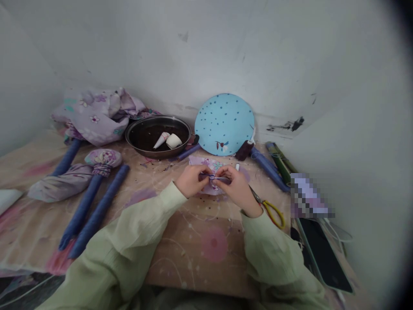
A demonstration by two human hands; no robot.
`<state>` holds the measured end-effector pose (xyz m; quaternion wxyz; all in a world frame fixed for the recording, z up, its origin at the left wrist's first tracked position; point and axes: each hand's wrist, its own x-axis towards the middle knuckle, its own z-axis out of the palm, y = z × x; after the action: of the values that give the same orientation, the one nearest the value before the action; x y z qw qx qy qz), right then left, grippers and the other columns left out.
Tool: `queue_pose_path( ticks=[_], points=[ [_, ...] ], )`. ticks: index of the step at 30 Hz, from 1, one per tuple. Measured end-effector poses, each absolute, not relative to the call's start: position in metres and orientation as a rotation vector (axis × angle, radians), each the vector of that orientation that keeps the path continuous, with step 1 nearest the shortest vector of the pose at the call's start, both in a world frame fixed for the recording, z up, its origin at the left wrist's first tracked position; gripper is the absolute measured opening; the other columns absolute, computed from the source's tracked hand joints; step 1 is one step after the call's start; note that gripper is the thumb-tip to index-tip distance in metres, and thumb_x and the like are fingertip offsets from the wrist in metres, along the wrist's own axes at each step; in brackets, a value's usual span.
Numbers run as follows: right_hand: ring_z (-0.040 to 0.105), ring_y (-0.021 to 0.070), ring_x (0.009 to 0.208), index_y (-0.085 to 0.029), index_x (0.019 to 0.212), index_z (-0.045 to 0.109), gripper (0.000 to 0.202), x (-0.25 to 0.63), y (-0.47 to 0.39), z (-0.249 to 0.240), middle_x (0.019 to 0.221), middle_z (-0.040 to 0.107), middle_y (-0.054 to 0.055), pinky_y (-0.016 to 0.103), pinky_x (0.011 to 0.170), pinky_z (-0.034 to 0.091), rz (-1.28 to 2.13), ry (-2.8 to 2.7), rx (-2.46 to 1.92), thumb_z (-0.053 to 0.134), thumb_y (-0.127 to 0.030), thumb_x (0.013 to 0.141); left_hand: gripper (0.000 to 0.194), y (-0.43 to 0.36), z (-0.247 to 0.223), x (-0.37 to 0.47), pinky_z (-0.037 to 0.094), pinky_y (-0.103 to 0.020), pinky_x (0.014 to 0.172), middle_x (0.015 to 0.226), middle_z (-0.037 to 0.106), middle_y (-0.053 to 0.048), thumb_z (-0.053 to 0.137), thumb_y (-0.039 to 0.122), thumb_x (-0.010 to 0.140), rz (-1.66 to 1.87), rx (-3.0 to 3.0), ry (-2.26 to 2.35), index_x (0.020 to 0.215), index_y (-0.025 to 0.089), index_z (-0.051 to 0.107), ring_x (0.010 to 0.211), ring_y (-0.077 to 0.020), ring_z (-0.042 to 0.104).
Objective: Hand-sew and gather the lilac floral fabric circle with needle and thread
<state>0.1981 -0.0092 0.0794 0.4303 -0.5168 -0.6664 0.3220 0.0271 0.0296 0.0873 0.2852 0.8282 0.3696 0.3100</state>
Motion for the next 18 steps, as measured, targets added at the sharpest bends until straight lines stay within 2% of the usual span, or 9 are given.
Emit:
queue_pose_path(
  ticks=[9, 15, 18],
  points=[
    [0.063, 0.0188, 0.077, -0.021, 0.082, 0.05, 0.018, 0.2, -0.007, 0.078, 0.079, 0.061, 0.002, 0.035, 0.074, 0.05, 0.769, -1.664, -1.319, 0.065, -0.023, 0.073, 0.016, 0.025, 0.095, 0.028, 0.045, -0.02, 0.052, 0.06, 0.063, 0.002, 0.057, 0.01, 0.068, 0.804, 2.197, 0.942, 0.082, 0.014, 0.064, 0.049, -0.0096, 0.057],
    [0.063, 0.0191, 0.082, -0.021, 0.085, 0.052, 0.017, 0.203, -0.007, 0.078, 0.085, 0.063, 0.003, 0.034, 0.076, 0.05, 0.752, -1.722, -1.331, 0.064, -0.025, 0.074, 0.01, 0.028, 0.092, 0.026, 0.046, -0.017, 0.046, 0.064, 0.066, 0.0, 0.058, 0.018, 0.078, 0.737, 2.101, 0.843, 0.086, 0.013, 0.062, 0.043, -0.0078, 0.058],
    [0.063, 0.0199, 0.088, -0.021, 0.09, 0.057, 0.019, 0.209, -0.009, 0.086, 0.092, 0.065, 0.004, 0.035, 0.08, 0.049, 0.746, -1.789, -1.355, 0.066, -0.026, 0.074, 0.007, 0.029, 0.088, 0.025, 0.045, -0.017, 0.044, 0.064, 0.066, 0.001, 0.057, 0.016, 0.079, 0.748, 2.091, 0.864, 0.083, 0.013, 0.061, 0.041, -0.0073, 0.058]
  ],
)
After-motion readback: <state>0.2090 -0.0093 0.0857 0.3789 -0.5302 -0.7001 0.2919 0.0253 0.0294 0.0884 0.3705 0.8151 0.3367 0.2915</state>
